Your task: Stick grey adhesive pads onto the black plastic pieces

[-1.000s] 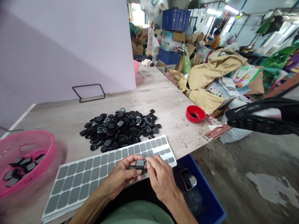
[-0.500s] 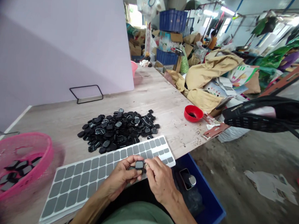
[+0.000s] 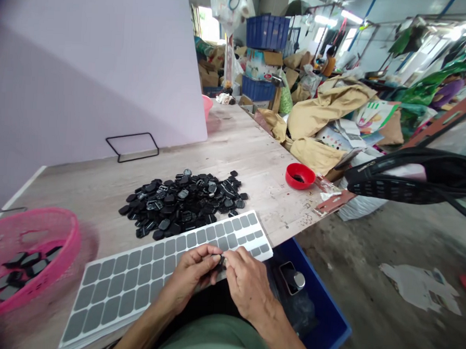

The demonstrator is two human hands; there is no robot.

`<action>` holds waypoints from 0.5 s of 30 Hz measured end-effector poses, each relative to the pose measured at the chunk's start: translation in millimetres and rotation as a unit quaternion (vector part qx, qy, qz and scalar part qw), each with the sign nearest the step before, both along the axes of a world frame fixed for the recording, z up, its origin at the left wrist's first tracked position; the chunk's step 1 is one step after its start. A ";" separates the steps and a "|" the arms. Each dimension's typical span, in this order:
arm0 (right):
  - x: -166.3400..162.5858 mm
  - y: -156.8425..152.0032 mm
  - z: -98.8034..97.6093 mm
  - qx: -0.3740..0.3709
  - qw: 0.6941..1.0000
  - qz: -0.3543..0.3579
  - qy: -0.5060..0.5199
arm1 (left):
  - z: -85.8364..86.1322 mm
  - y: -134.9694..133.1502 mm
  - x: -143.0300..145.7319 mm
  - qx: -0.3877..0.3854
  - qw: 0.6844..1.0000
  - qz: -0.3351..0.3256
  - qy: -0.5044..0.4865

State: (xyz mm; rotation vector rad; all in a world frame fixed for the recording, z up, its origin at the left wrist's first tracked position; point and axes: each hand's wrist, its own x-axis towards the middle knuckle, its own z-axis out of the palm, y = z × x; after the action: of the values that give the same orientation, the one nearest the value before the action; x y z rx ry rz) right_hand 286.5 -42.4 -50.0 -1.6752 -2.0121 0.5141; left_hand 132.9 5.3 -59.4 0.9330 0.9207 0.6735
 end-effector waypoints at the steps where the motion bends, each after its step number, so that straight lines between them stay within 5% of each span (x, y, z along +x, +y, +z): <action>1: 4.6 0.3 -1.0 -0.003 1.000 -0.001 -0.020 | -0.1 1.4 -1.3 0.023 0.999 0.004 0.022; 7: 51.2 20.4 -0.7 -0.013 0.979 -0.129 -0.159 | 10.6 17.0 -14.3 0.201 0.951 0.003 0.234; 11: 50.1 44.6 3.3 -0.017 0.971 -0.088 -0.222 | 13.1 20.5 -3.0 0.321 0.868 -0.138 0.352; 15: 30.9 58.7 1.6 -0.005 0.974 -0.048 -0.222 | 12.0 20.4 12.6 0.389 0.784 -0.194 0.442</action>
State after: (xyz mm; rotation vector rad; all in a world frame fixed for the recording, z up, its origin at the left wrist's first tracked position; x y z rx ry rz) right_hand 317.4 16.2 -48.3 -2.0206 -2.2120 0.1169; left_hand 145.6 25.6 -47.4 2.2402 1.2137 0.1938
